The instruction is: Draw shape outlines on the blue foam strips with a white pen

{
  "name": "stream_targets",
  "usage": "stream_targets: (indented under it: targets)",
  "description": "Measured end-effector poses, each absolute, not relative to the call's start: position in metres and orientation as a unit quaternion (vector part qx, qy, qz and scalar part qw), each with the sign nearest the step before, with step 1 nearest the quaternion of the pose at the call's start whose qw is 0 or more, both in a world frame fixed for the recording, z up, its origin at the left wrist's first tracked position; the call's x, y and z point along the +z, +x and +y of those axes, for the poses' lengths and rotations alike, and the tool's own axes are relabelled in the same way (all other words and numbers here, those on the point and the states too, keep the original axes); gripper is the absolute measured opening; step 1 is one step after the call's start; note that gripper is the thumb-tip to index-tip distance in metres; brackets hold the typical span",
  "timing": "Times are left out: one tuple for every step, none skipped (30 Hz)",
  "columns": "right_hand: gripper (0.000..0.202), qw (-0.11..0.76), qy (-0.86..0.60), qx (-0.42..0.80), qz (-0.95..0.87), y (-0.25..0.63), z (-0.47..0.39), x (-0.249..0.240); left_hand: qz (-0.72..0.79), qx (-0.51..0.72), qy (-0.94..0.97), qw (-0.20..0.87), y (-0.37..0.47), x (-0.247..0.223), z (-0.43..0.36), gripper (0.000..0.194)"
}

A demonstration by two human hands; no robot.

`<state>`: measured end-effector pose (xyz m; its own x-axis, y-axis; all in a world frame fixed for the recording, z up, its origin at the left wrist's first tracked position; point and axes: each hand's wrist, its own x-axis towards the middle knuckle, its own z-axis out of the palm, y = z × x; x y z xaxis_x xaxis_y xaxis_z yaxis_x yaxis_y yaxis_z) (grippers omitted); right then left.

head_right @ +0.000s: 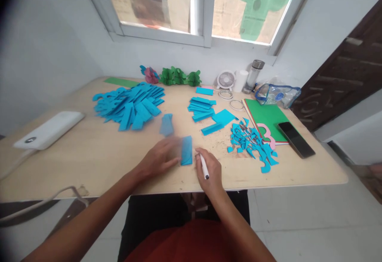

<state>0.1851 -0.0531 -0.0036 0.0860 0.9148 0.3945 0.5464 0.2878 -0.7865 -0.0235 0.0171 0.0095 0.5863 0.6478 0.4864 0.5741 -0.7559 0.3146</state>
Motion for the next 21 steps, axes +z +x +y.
stream_targets:
  targets:
    - [0.026, 0.472, -0.566, 0.196, -0.647, 0.1849, -0.0532, -0.0032, 0.342, 0.291, 0.891, 0.067, -0.0232, 0.0087, 0.0179, 0.035]
    - [0.026, 0.470, -0.568, 0.198, -0.646, 0.1848, -0.0533, -0.0029, 0.342, 0.286, 0.892, 0.074, -0.0230, 0.0077, 0.0184, 0.036]
    - [0.026, 0.468, -0.570, 0.201, -0.645, 0.1847, -0.0534, -0.0026, 0.343, 0.282, 0.892, 0.080, -0.0229, 0.0066, 0.0186, 0.036]
    - [0.026, 0.466, -0.571, 0.204, -0.644, 0.1845, -0.0535, -0.0023, 0.344, 0.279, 0.892, 0.085, -0.0230, 0.0055, 0.0186, 0.036]
    - [0.026, 0.466, -0.572, 0.205, -0.643, 0.1844, -0.0536, -0.0019, 0.345, 0.278, 0.892, 0.089, -0.0232, 0.0044, 0.0184, 0.036]
    - [0.025, 0.466, -0.573, 0.206, -0.641, 0.1842, -0.0536, -0.0016, 0.345, 0.279, 0.892, 0.092, -0.0234, 0.0034, 0.0183, 0.036]
    - [0.025, 0.467, -0.574, 0.207, -0.640, 0.1841, -0.0537, -0.0013, 0.343, 0.281, 0.891, 0.093, -0.0236, 0.0026, 0.0181, 0.036]
    - [0.025, 0.468, -0.574, 0.208, -0.639, 0.1840, -0.0537, -0.0009, 0.341, 0.283, 0.891, 0.093, -0.0236, 0.0019, 0.0180, 0.035]
    - [0.025, 0.468, -0.575, 0.209, -0.638, 0.1838, -0.0538, -0.0004, 0.340, 0.286, 0.891, 0.092, -0.0236, 0.0013, 0.0179, 0.035]
    - [0.025, 0.468, -0.575, 0.209, -0.637, 0.1837, -0.0539, 0.0000, 0.338, 0.287, 0.892, 0.092, -0.0236, 0.0009, 0.0179, 0.034]
    - [0.025, 0.467, -0.576, 0.210, -0.637, 0.1836, -0.0540, 0.0004, 0.337, 0.287, 0.892, 0.091, -0.0234, 0.0005, 0.0179, 0.034]
    - [0.025, 0.465, -0.576, 0.209, -0.638, 0.1835, -0.0540, 0.0007, 0.336, 0.285, 0.893, 0.091, -0.0233, 0.0002, 0.0180, 0.033]
    - [0.026, 0.465, -0.577, 0.207, -0.639, 0.1834, -0.0541, 0.0009, 0.337, 0.282, 0.894, 0.092, -0.0232, -0.0001, 0.0180, 0.033]
    - [0.026, 0.465, -0.576, 0.205, -0.640, 0.1833, -0.0541, 0.0009, 0.337, 0.277, 0.895, 0.093, -0.0231, -0.0003, 0.0181, 0.034]
    - [0.026, 0.466, -0.575, 0.203, -0.641, 0.1832, -0.0541, 0.0008, 0.338, 0.272, 0.896, 0.095, -0.0231, -0.0005, 0.0182, 0.034]
    - [0.026, 0.466, -0.575, 0.200, -0.642, 0.1831, -0.0541, 0.0005, 0.340, 0.266, 0.897, 0.096, -0.0232, -0.0007, 0.0183, 0.035]
    - [0.026, 0.466, -0.575, 0.199, -0.642, 0.1831, -0.0541, 0.0001, 0.341, 0.259, 0.899, 0.098, -0.0232, -0.0008, 0.0184, 0.036]
    - [0.026, 0.466, -0.575, 0.199, -0.642, 0.1830, -0.0541, -0.0003, 0.341, 0.253, 0.900, 0.098, -0.0233, -0.0008, 0.0184, 0.036]
    - [0.026, 0.465, -0.577, 0.199, -0.641, 0.1830, -0.0541, -0.0008, 0.342, 0.247, 0.901, 0.099, -0.0234, -0.0009, 0.0183, 0.037]
    - [0.026, 0.465, -0.578, 0.200, -0.640, 0.1830, -0.0541, -0.0013, 0.342, 0.243, 0.902, 0.099, -0.0234, -0.0008, 0.0182, 0.037]
    - [0.026, 0.465, -0.578, 0.201, -0.639, 0.1831, -0.0541, -0.0016, 0.343, 0.239, 0.903, 0.098, -0.0234, -0.0007, 0.0180, 0.037]
